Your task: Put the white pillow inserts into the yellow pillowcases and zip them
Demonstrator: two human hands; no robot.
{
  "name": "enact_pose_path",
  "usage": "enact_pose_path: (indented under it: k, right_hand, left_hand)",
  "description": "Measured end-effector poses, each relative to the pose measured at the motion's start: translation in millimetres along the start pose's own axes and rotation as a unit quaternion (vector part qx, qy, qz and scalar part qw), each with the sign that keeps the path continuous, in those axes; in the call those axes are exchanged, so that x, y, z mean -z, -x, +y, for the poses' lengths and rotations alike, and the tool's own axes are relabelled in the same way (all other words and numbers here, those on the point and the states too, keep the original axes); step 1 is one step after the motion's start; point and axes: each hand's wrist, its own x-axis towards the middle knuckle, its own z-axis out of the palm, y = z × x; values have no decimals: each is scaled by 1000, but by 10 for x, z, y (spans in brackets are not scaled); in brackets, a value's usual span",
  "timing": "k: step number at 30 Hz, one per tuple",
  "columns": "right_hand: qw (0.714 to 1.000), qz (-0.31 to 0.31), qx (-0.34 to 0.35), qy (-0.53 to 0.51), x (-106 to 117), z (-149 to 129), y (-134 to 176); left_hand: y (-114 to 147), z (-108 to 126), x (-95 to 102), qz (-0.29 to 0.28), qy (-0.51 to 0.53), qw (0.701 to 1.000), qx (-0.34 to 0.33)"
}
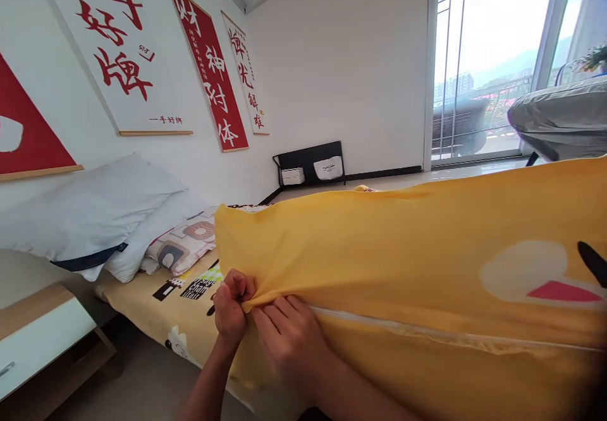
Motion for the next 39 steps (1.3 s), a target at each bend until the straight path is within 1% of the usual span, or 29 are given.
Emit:
enact_pose_path:
  k: [5,7,9,12,14,18,21,23,25,28,29,31,33,35,37,39]
  right_hand:
    - [995,70,-5,70,-105,-38,-53]
    - [994,74,-3,86,-140,-32,-57]
    - [994,73,-16,80,-171,-28,-45]
    - [994,61,-83,22,-201,-50,-12]
    - [989,51,-134,-21,-210,-82,7]
    - [977,7,-207,-50,-213,-145,16]
    - [960,-29,-266,-86,-218,-172,4]
    - [940,-37,-311,-135,-224,-183,-9]
    - [915,-33,-351,-195,-227,-192,-27]
    - [882,-2,-390,-265,-220,-209,-55]
    - [878,9,-394,-274,-215,-215,-62]
    - [880,20,-390,-272,-210,-230,-65]
    - [887,19,-386,-254,-219,-240,-52]
    - [904,17,-363,-226,-246,-233,-27]
    - [943,32,-285,-170,-281,-204,1]
    - [979,51,-178,-89,-301,-155,23]
  left_hand:
    - [-5,2,-47,2,5,1000,23]
    - [-1,0,-57,4,-5,1000,29]
    - [5,-5,-65,6,-15,999,32]
    - [9,-32,-71,13,-19,999,33]
    - [9,-69,-64,17,-25,999,29]
    - [12,-157,-31,20,-57,998,2]
    - [16,-183,-9,18,-87,996,-19]
    - [17,-177,6,13,-111,993,-34]
    - [14,-165,24,9,-134,990,-50]
    - [3,-164,55,8,-155,986,-65]
    - [0,-171,66,8,-159,985,-66]
    - [-5,-190,84,7,-165,984,-65]
    - [-7,-207,94,8,-171,983,-61]
    - [-9,-211,95,15,-168,984,-54]
    - [-15,-197,87,20,-158,986,-38]
    - [-24,-166,75,24,-163,986,-19]
